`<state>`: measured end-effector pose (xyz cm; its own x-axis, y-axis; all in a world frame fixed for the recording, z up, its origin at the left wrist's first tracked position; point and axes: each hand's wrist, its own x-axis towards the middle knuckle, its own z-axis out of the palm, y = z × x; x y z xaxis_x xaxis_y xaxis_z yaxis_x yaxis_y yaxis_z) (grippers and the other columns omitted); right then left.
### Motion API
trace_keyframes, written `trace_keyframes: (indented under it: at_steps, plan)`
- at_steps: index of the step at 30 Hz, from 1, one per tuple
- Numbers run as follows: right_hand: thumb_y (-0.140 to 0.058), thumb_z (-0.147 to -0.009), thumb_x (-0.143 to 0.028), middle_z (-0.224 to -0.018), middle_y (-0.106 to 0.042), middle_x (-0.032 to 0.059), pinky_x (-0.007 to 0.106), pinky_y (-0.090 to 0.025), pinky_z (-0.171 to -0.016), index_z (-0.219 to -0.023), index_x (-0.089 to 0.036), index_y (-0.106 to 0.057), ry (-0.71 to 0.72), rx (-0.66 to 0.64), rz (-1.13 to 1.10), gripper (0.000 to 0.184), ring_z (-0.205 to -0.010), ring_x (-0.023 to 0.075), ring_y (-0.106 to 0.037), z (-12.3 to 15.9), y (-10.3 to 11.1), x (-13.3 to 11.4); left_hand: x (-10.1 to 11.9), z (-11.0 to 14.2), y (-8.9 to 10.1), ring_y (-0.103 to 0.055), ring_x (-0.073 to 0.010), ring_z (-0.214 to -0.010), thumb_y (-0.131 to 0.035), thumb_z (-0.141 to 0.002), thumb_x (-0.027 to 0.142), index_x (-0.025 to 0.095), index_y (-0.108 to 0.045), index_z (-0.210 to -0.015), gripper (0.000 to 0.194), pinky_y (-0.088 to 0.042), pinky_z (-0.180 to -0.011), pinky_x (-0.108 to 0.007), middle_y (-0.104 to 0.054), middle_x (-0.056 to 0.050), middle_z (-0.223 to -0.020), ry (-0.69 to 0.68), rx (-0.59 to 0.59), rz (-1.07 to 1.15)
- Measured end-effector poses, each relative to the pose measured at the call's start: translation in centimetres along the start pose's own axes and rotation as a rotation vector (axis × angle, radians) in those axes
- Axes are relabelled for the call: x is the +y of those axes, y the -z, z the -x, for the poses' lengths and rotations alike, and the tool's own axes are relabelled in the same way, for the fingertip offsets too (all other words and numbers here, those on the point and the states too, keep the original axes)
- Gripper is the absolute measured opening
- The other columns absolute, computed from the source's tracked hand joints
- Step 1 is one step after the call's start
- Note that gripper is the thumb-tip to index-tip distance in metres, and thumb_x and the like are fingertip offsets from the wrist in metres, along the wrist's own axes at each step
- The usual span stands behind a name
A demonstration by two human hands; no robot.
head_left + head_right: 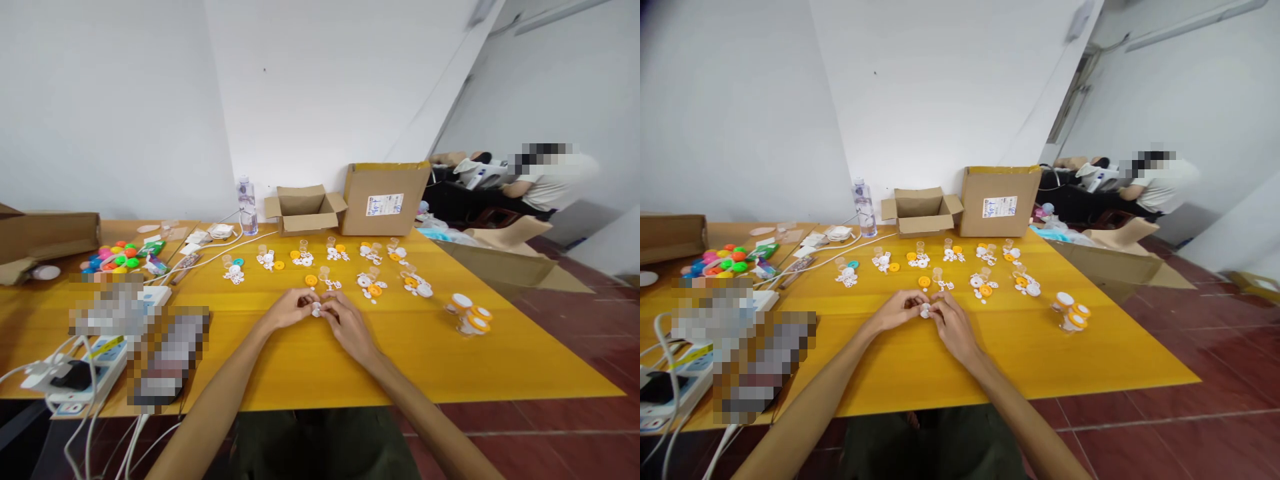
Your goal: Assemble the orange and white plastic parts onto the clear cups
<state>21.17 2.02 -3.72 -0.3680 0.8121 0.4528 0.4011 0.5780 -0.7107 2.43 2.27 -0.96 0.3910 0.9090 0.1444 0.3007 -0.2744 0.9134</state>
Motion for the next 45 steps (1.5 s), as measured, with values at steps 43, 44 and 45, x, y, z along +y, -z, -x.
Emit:
trace_keyframes:
  at_steps: [43, 44, 45]
  plan:
    - [-0.047, -0.092, -0.02, -0.111, -0.067, 0.0057, 0.037, -0.055, -0.084, -0.085, -0.028, -0.062, 0.062, 0.043, 0.084, 0.019, -0.098, 0.0234, -0.066, 0.25, -0.02, -0.21, 0.26, -0.23, -0.41, -0.06, -0.0142, -0.069, -0.056, -0.083, 0.021, 0.019, -0.067, -0.081, 0.011, -0.046, -0.071, -0.025, -0.069, 0.001, -0.074, 0.012, 0.071, -0.102]
    - [-0.046, -0.092, -0.02, -0.111, -0.067, 0.0059, 0.037, -0.055, -0.085, -0.085, -0.028, -0.062, 0.057, 0.051, 0.089, 0.019, -0.1, 0.0237, -0.066, 0.25, 0.01, -0.23, 0.33, -0.2, -0.42, -0.06, -0.0142, -0.069, -0.056, -0.082, 0.02, 0.019, -0.067, -0.081, 0.012, -0.046, -0.07, -0.025, -0.069, 0.001, -0.074, 0.013, 0.074, -0.118]
    - [-0.046, -0.092, -0.02, -0.112, -0.066, 0.0061, 0.038, -0.054, -0.087, -0.085, -0.028, -0.062, 0.053, 0.061, 0.096, 0.019, -0.102, 0.0241, -0.065, 0.24, 0.06, -0.22, 0.39, -0.17, -0.41, -0.059, -0.0142, -0.069, -0.055, -0.081, 0.019, 0.02, -0.067, -0.081, 0.012, -0.046, -0.071, -0.025, -0.069, 0.001, -0.074, 0.013, 0.077, -0.134]
